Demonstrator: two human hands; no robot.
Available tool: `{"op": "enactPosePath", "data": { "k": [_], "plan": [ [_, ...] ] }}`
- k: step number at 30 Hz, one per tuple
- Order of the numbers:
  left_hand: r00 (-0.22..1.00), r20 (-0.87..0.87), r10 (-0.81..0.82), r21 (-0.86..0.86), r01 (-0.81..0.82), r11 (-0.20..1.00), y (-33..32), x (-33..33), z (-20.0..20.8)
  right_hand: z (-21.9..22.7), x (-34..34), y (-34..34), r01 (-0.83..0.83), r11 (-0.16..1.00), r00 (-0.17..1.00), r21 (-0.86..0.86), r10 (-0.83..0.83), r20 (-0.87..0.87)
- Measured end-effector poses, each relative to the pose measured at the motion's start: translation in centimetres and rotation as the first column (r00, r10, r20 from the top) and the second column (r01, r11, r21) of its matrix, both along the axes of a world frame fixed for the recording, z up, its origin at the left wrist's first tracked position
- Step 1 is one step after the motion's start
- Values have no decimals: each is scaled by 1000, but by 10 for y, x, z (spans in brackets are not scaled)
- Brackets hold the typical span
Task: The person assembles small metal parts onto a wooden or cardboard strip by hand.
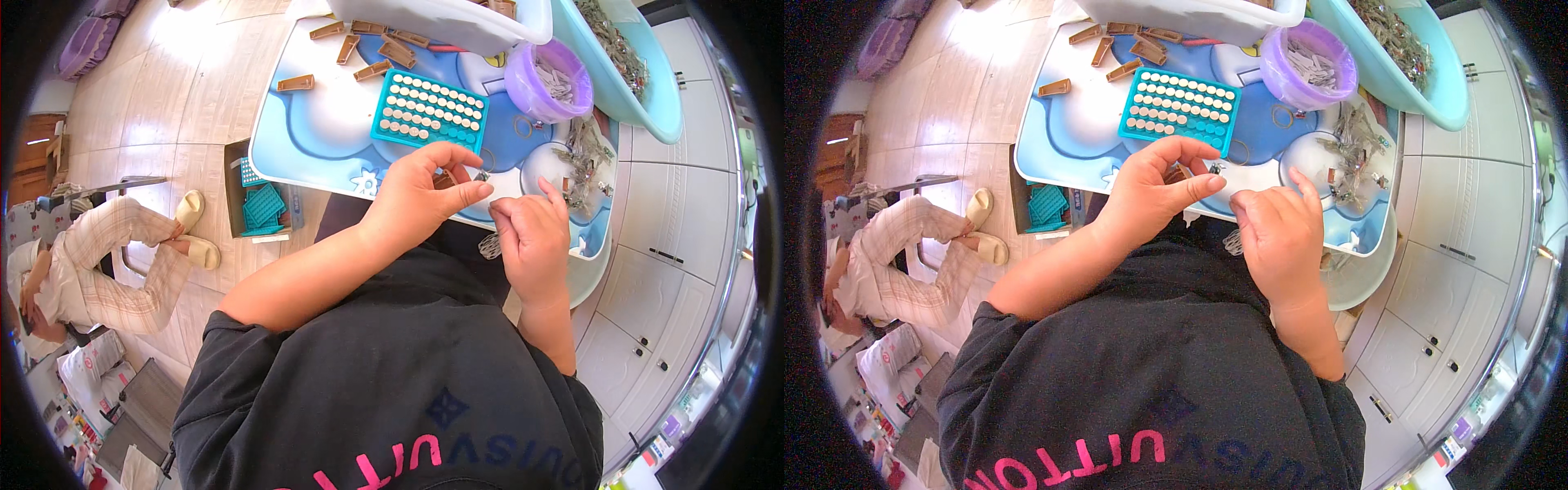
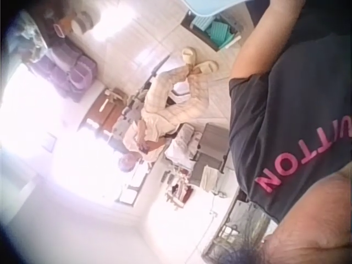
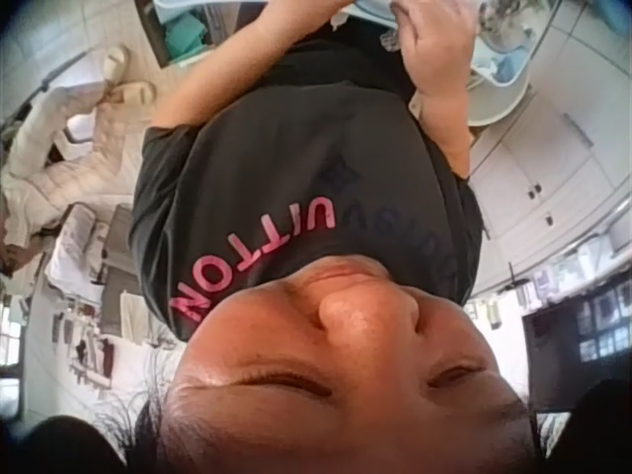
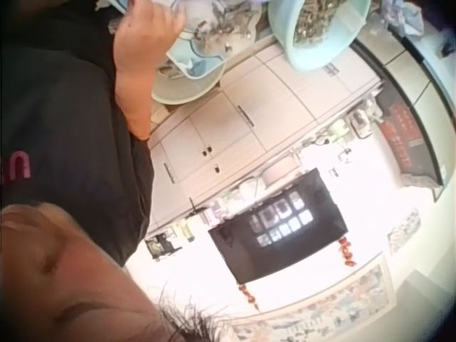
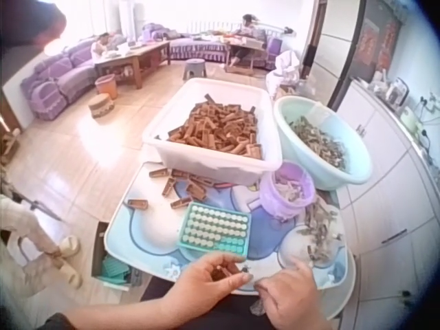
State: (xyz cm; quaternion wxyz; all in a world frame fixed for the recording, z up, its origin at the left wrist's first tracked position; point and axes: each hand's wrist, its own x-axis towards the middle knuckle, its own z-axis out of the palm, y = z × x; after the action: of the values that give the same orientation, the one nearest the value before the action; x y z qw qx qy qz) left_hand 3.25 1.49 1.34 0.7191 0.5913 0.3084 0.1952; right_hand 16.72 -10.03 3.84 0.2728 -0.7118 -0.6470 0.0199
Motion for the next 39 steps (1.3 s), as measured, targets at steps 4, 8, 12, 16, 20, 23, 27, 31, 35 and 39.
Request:
{"op": "enactPosePath", "data": {
  "k": [4,8,12,16,20,23,27,31,35,39],
  "plan": [
    [995,51,89,-10,-89,996,2,0,-4,2,-8,0,-37,999,999,11,38,-25],
    [981,35,193,-559,-141,817,3,0,2,-9,-19,0,-29,994,995,108,39,-94],
    [950,91,297,-692,-154,705,-1,-1,1,-22,-21,-1,-30,988,989,151,51,-141],
    [958,103,267,-647,-139,750,-3,-4,1,-18,-17,-1,-73,991,970,109,95,-223],
    [981,34,191,-586,-136,799,-4,-5,6,-14,-15,7,81,980,939,179,-15,-342],
    [986,31,166,-560,-121,820,-6,-6,6,-11,-16,14,112,972,921,207,-24,-388],
    [986,41,163,-535,-116,837,-7,-8,5,-15,-17,16,89,971,933,222,-3,-361],
    [985,25,168,-517,-131,846,-7,-7,6,-13,-19,12,101,971,940,218,-21,-342],
    [985,33,170,-488,-132,863,-9,-6,5,-15,-16,9,81,975,937,206,-4,-348],
    [987,40,156,-460,-120,880,-9,-6,6,-16,-14,8,76,981,914,180,3,-405]
  ]
}}
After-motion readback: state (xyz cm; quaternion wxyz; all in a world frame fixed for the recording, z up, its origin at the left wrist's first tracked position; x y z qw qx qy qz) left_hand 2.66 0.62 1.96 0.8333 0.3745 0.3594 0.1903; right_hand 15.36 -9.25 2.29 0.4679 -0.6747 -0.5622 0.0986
